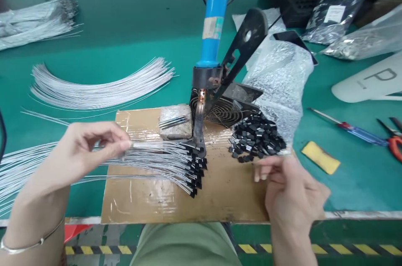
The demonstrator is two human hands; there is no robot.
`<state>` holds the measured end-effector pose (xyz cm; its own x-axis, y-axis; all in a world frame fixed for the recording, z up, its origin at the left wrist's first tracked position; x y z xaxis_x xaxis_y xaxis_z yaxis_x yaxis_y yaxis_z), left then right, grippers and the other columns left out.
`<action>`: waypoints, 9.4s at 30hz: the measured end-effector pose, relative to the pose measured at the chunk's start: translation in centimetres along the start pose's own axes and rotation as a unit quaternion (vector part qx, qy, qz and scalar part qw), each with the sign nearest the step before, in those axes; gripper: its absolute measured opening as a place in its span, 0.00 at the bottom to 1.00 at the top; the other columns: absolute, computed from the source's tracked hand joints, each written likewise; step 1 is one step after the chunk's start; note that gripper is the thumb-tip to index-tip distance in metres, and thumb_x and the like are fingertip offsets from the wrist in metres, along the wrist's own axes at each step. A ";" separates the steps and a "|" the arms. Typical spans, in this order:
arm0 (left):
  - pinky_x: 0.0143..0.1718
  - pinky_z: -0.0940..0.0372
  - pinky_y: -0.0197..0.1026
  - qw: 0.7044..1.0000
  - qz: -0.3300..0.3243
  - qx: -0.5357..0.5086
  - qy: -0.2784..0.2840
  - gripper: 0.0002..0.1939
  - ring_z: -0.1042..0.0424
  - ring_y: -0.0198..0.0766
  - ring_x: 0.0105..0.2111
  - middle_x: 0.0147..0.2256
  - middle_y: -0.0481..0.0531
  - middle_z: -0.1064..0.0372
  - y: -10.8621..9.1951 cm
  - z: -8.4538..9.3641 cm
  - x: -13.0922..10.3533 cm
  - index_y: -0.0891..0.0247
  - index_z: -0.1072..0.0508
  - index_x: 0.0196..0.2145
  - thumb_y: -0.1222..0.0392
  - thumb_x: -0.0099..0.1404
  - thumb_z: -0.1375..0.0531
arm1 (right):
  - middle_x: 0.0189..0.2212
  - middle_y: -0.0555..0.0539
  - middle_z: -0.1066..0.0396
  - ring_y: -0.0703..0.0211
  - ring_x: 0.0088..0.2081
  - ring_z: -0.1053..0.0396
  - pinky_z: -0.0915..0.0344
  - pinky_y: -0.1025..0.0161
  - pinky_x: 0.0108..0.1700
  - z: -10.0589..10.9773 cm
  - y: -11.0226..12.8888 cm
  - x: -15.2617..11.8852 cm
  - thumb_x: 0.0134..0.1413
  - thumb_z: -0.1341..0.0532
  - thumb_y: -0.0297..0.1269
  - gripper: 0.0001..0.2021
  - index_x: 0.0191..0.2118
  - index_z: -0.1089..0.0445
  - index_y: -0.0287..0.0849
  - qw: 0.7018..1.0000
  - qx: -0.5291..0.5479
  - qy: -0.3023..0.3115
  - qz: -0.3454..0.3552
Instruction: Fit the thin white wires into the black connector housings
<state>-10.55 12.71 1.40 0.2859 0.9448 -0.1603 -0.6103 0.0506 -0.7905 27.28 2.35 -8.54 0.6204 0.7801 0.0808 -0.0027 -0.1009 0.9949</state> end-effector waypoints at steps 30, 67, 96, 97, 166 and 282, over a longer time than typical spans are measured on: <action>0.23 0.35 0.34 0.980 0.023 -0.138 0.143 0.13 0.30 0.37 0.29 0.36 0.55 0.26 0.5 -7.7 -1.5 0.58 0.25 0.28 0.56 0.72 0.38 | 0.23 0.52 0.35 0.64 0.24 0.39 0.46 0.65 0.24 -9.1 1.9 -5.2 0.65 0.32 0.37 0.11 0.29 0.25 0.42 0.940 0.002 0.333 -0.075; 0.29 0.41 0.39 0.971 0.100 -0.217 -0.010 0.09 0.34 0.36 0.27 0.25 0.48 0.28 -2.8 -13.2 -1.8 0.58 0.22 0.30 0.57 0.69 0.35 | 0.27 0.49 0.26 0.68 0.19 0.35 0.33 0.70 0.19 -10.4 0.4 -6.2 0.60 0.29 0.40 0.06 0.38 0.14 0.46 0.923 0.169 0.264 -0.225; 0.25 0.47 0.38 0.976 0.101 -0.195 -0.009 0.09 0.34 0.34 0.26 0.26 0.48 0.27 -2.5 -13.6 -2.4 0.61 0.22 0.31 0.58 0.70 0.36 | 0.20 0.52 0.26 0.69 0.16 0.35 0.38 0.72 0.16 -10.7 -1.4 -6.8 0.51 0.24 0.42 0.08 0.32 0.15 0.43 0.858 0.220 0.289 -0.364; 0.25 0.46 0.37 0.976 0.093 -0.198 -0.010 0.09 0.34 0.33 0.26 0.27 0.48 0.26 -2.5 -13.6 -2.3 0.61 0.21 0.32 0.58 0.70 0.36 | 0.21 0.52 0.26 0.70 0.16 0.35 0.37 0.73 0.16 -10.8 -1.3 -6.8 0.52 0.24 0.42 0.08 0.32 0.15 0.43 0.857 0.229 0.287 -0.361; 0.24 0.42 0.36 0.987 0.006 -0.106 -0.123 0.05 0.36 0.31 0.23 0.28 0.47 0.27 -2.4 -13.3 -3.1 0.60 0.22 0.34 0.62 0.70 0.34 | 0.17 0.54 0.32 0.69 0.15 0.37 0.37 0.71 0.16 -11.1 -1.1 -6.9 0.52 0.25 0.41 0.08 0.30 0.16 0.41 0.854 0.236 0.259 -0.386; 0.32 0.34 0.32 0.966 0.098 -0.223 -0.088 0.06 0.25 0.33 0.32 0.33 0.48 0.20 -2.7 -12.7 -0.3 0.61 0.22 0.29 0.65 0.65 0.33 | 0.25 0.54 0.42 0.59 0.26 0.43 0.47 0.57 0.31 -7.6 3.5 -4.1 0.77 0.48 0.39 0.12 0.38 0.34 0.47 0.985 -0.027 0.171 -0.010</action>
<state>0.40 8.16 -3.89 0.0425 0.9644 -0.2610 -0.2496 -0.2427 -0.9374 18.79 3.48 -4.92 0.3203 0.9449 0.0675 -0.0396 -0.0579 0.9975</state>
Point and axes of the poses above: each hand's wrist, its own x-axis towards the middle knuckle, its own z-axis out of the back of the hand, y = z × x, the point moved 8 cm from there along x, towards the middle knuckle
